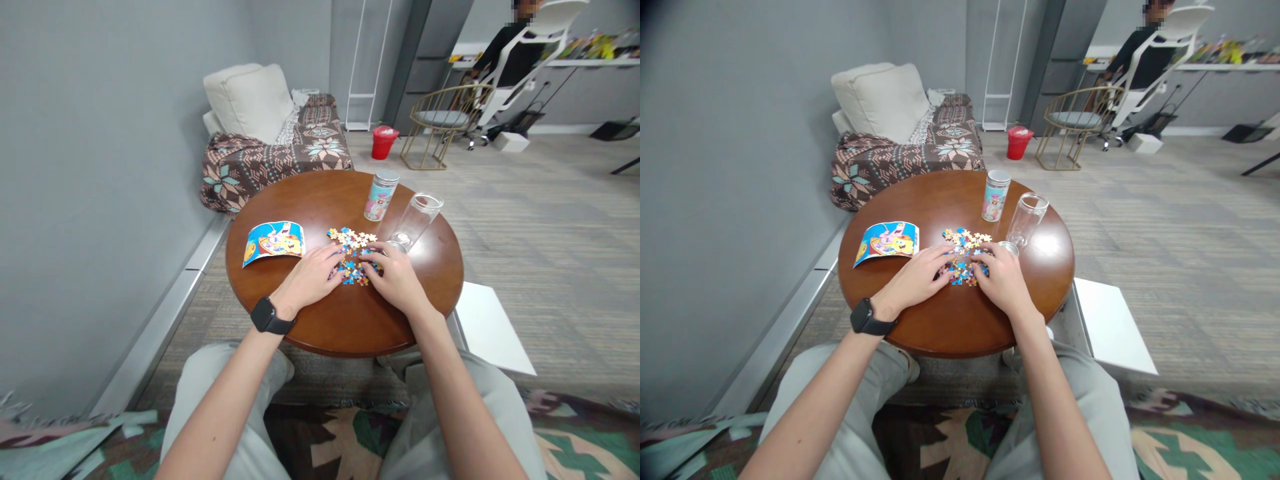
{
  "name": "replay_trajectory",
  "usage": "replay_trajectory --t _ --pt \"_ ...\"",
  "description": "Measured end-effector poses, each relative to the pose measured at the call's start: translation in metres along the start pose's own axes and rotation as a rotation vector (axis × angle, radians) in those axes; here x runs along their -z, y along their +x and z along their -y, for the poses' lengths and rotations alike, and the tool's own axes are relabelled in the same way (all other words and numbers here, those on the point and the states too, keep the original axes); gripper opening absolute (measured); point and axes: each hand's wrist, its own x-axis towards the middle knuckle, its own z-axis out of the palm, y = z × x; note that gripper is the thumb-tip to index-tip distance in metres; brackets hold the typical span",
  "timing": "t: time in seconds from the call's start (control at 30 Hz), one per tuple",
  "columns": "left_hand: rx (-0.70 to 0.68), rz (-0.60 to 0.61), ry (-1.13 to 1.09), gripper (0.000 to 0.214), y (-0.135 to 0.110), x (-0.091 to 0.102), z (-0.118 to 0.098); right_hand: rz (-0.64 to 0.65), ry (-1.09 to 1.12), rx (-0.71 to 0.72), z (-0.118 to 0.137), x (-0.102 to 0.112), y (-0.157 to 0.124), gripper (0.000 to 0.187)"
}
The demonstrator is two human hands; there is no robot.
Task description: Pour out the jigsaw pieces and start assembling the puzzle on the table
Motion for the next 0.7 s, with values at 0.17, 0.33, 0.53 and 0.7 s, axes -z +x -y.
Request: replay_trajectory --t 0.17,0.33,0.53,0.7 --pt "-0.007 -0.002 -0.011 0.033 0.0003 0.0017 -0.0013 0.093 -0.065 0.053 0.0049 -0.0002 -0.0021 0.034" --pt "-0.009 0.001 -0.02 0.033 0.0005 0.0008 -0.0013 0.151 -0.091 0.057 0.0071 0.0007 0.0 0.035" --pt "0.0 0.002 -0.024 0.033 0.0007 -0.0013 -0.0001 0.135 -0.079 0.049 0.0076 0.0028 0.0015 0.033" --pt "0.004 -0.006 -0.029 0.034 0.0009 -0.004 0.0017 0.151 -0.05 0.035 0.0096 0.0028 0.0002 0.032"
